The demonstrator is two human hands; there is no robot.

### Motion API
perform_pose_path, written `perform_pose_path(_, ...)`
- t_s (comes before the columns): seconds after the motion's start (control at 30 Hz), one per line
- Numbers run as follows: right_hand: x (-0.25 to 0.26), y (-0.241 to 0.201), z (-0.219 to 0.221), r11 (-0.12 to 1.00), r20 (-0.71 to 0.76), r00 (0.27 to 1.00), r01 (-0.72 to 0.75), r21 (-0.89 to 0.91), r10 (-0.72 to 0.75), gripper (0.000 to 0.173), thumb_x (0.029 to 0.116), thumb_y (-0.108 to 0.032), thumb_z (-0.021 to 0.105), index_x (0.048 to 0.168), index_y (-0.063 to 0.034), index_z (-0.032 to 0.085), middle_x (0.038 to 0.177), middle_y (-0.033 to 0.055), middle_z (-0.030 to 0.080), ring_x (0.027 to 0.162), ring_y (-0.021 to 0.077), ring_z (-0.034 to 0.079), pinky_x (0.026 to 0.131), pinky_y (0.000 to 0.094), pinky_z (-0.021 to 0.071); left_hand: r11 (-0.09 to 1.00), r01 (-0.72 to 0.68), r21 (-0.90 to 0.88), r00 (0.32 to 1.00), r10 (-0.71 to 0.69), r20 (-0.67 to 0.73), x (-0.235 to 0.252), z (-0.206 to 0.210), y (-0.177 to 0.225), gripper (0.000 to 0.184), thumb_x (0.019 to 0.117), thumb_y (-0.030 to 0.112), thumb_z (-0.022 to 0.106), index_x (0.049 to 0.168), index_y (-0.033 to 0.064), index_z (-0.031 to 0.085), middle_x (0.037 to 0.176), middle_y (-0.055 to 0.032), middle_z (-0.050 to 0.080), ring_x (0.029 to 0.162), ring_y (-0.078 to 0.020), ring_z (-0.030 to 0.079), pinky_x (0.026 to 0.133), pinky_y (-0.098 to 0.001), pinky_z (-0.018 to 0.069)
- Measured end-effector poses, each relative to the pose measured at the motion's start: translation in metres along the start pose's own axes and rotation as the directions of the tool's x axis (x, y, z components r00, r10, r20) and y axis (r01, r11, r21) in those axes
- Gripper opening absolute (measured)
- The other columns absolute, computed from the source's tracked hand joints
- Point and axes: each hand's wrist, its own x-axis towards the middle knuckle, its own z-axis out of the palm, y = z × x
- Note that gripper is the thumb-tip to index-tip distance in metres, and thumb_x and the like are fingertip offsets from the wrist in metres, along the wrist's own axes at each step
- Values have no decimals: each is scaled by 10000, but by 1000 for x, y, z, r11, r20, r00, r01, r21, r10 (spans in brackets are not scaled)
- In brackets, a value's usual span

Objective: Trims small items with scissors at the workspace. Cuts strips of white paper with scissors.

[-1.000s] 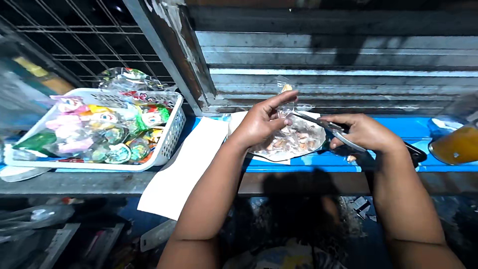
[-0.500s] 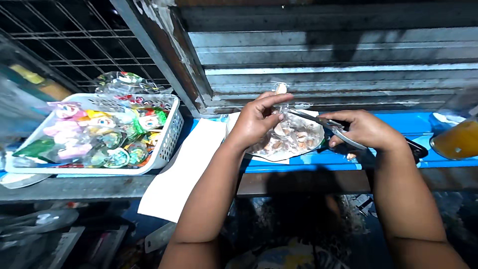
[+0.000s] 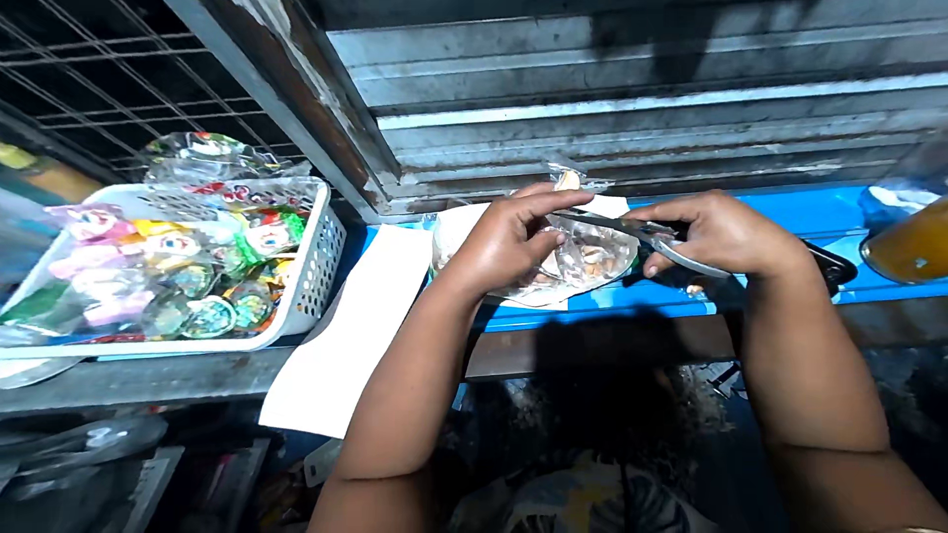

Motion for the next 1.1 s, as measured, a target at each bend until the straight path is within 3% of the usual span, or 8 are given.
perform_pose_path(0.2, 0, -2, 1, 999, 2, 1000, -10, -50, 10, 599, 733, -436, 869, 1266, -198, 735, 878, -52, 700, 710, 6, 567, 662, 270, 496, 993, 21, 117, 1000, -19, -14, 0, 6, 0, 432, 922, -41, 659, 1331, 97, 675, 1352, -93, 618, 838, -30, 643, 734, -176, 549)
perform_pose_path(0.33, 1, -1, 2, 998, 7, 1000, 10, -69, -10, 604, 740, -462, 859, 1267, -194, 735, 894, -38, 708, 719, 21, 574, 672, 294, 499, 992, 13, 125, 1000, -12, -7, 0, 7, -1, 434, 922, -42, 664, 1333, 96, 674, 1363, -93, 613, 889, -42, 657, 768, -185, 557)
perform_pose_path(0.63, 2, 0, 3, 996, 16, 1000, 1, -94, 0, 610, 744, -477, 851, 1270, -194, 732, 874, -40, 692, 710, 42, 561, 668, 325, 490, 988, 31, 151, 999, -33, 12, 1, 8, 0, 446, 919, -37, 673, 1341, 106, 673, 1350, -101, 615, 864, -48, 648, 749, -188, 550)
perform_pose_path(0.97, 3, -2, 3, 994, 16, 1000, -5, -113, 7, 547, 750, -458, 852, 1226, -207, 754, 856, -34, 712, 696, 52, 594, 652, 355, 508, 986, 24, 167, 999, -27, 17, 1, 8, -1, 441, 919, -39, 663, 1337, 100, 676, 1362, -116, 613, 911, -60, 652, 771, -189, 543)
perform_pose_path(1.1, 2, -3, 3, 994, 12, 1000, -8, -106, 10, 509, 754, -433, 853, 1204, -212, 766, 909, -24, 751, 767, 69, 666, 708, 395, 555, 987, 28, 161, 999, -31, 16, 1, 7, -1, 440, 920, -34, 664, 1338, 104, 676, 1365, -111, 613, 889, -49, 645, 757, -180, 536)
